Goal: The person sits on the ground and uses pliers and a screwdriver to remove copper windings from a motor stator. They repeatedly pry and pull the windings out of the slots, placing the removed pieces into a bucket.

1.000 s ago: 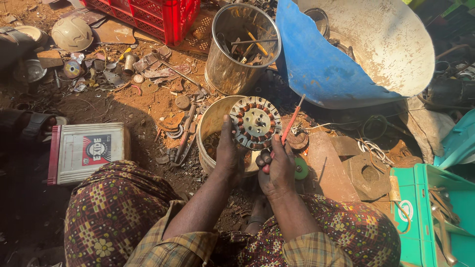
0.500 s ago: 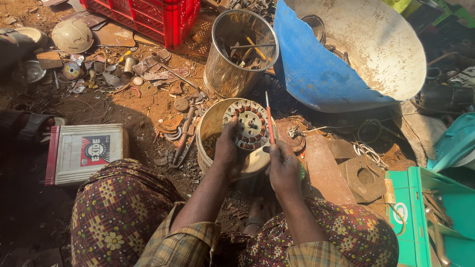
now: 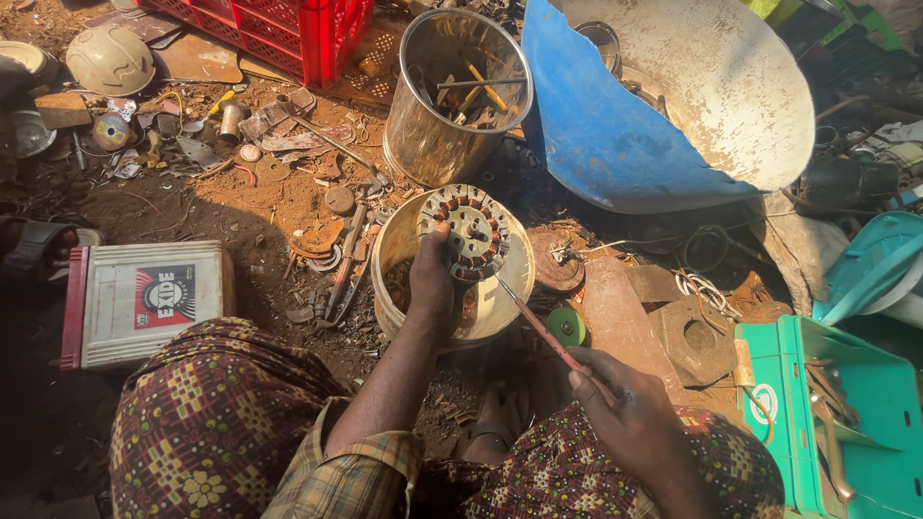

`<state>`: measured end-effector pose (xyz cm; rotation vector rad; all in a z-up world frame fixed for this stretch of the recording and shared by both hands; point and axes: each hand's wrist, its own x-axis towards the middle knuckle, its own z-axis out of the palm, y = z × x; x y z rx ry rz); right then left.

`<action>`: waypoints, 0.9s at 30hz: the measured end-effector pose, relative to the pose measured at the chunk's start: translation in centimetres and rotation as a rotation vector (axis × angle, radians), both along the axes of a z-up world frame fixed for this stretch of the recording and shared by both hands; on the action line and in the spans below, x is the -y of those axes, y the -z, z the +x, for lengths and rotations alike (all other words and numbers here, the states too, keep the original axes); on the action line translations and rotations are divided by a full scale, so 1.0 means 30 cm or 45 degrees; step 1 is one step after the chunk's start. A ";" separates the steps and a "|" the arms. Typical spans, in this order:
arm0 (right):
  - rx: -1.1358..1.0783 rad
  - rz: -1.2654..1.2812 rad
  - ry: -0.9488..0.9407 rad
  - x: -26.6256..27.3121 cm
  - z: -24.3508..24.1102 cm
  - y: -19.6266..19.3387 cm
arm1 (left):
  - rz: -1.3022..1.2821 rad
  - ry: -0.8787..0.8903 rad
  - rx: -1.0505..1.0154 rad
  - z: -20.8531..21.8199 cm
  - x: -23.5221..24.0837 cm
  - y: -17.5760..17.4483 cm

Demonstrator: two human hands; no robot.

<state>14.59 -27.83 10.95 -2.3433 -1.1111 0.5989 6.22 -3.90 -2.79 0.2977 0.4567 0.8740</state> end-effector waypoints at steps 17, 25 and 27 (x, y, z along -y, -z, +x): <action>0.424 -0.020 -0.193 -0.037 -0.027 -0.092 | -0.025 0.064 -0.025 -0.029 0.021 -0.057; 0.524 -0.066 -0.234 -0.045 -0.020 -0.143 | -0.074 0.047 -0.046 -0.029 0.023 -0.053; 0.533 -0.074 -0.279 -0.051 -0.014 -0.153 | -0.072 0.057 -0.028 -0.027 0.024 -0.051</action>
